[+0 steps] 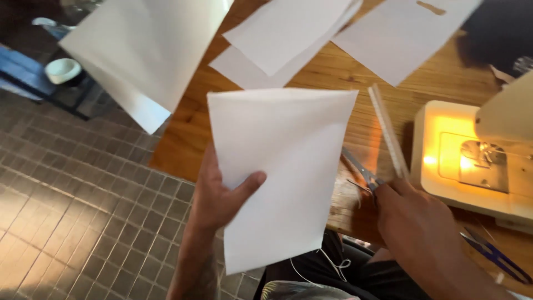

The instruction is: Trimming thread with snips, cutting a strip of white fabric with scissors, and folding the fabric on a wooden table.

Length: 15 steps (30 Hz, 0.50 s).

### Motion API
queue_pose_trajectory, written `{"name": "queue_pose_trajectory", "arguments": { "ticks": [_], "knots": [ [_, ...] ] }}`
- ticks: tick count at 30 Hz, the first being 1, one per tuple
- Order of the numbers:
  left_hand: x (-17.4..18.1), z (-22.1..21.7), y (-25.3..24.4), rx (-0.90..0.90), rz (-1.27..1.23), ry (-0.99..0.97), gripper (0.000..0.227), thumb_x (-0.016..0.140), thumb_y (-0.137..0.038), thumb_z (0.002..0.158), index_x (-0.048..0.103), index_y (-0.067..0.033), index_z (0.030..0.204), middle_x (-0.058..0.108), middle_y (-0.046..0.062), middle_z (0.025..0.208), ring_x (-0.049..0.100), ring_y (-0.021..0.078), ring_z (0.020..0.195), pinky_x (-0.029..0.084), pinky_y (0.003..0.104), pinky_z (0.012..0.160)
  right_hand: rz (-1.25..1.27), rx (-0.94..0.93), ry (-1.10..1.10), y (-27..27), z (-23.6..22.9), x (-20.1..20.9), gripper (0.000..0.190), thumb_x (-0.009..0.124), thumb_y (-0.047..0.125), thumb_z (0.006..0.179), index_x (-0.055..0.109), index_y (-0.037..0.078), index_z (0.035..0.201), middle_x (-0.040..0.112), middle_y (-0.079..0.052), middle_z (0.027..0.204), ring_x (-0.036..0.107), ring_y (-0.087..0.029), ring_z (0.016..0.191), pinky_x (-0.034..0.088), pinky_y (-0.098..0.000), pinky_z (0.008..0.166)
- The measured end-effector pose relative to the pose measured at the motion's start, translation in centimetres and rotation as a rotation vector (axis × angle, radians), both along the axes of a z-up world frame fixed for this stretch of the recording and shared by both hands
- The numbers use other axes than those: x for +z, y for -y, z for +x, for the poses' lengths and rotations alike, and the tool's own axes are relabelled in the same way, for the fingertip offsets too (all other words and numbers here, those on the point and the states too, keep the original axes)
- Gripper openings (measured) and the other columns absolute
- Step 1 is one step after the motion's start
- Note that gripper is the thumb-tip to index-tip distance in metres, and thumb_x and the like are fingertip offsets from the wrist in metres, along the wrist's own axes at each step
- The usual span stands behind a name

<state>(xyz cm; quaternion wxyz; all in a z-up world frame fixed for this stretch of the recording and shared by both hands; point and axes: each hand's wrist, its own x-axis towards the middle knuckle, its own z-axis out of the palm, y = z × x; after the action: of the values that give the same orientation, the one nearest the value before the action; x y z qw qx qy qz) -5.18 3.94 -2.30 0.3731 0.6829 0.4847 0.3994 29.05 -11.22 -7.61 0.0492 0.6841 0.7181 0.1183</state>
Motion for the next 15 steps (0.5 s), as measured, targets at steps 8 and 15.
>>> {"name": "queue_pose_trajectory", "arguments": {
  "ticks": [8,15],
  "knots": [
    [1.9,1.4,-4.7,-0.245,0.218,0.331,0.050,0.078,-0.025,0.111,0.057,0.0009,0.147,0.061,0.006,0.114,0.062,0.0168,0.108,0.062,0.046,0.099,-0.161,-0.033,-0.234,-9.7,1.1,-1.5,0.021,0.077,0.023,0.096,0.091,0.016,0.110,0.086,-0.008,0.091,0.087,-0.031,0.089,0.068,-0.0437,0.072],
    [3.0,3.4,-9.4,-0.012,0.056,0.458,0.072,0.067,-0.033,0.113,0.041,-0.0051,0.174,0.066,0.016,0.164,0.068,0.0317,0.149,0.062,0.045,0.120,-0.196,-0.409,-1.718,-8.4,-2.3,10.4,0.055,0.055,0.022,0.120,0.070,0.009,0.171,0.080,-0.015,0.121,0.073,-0.025,0.109,0.060,-0.0379,0.102]
  ]
}}
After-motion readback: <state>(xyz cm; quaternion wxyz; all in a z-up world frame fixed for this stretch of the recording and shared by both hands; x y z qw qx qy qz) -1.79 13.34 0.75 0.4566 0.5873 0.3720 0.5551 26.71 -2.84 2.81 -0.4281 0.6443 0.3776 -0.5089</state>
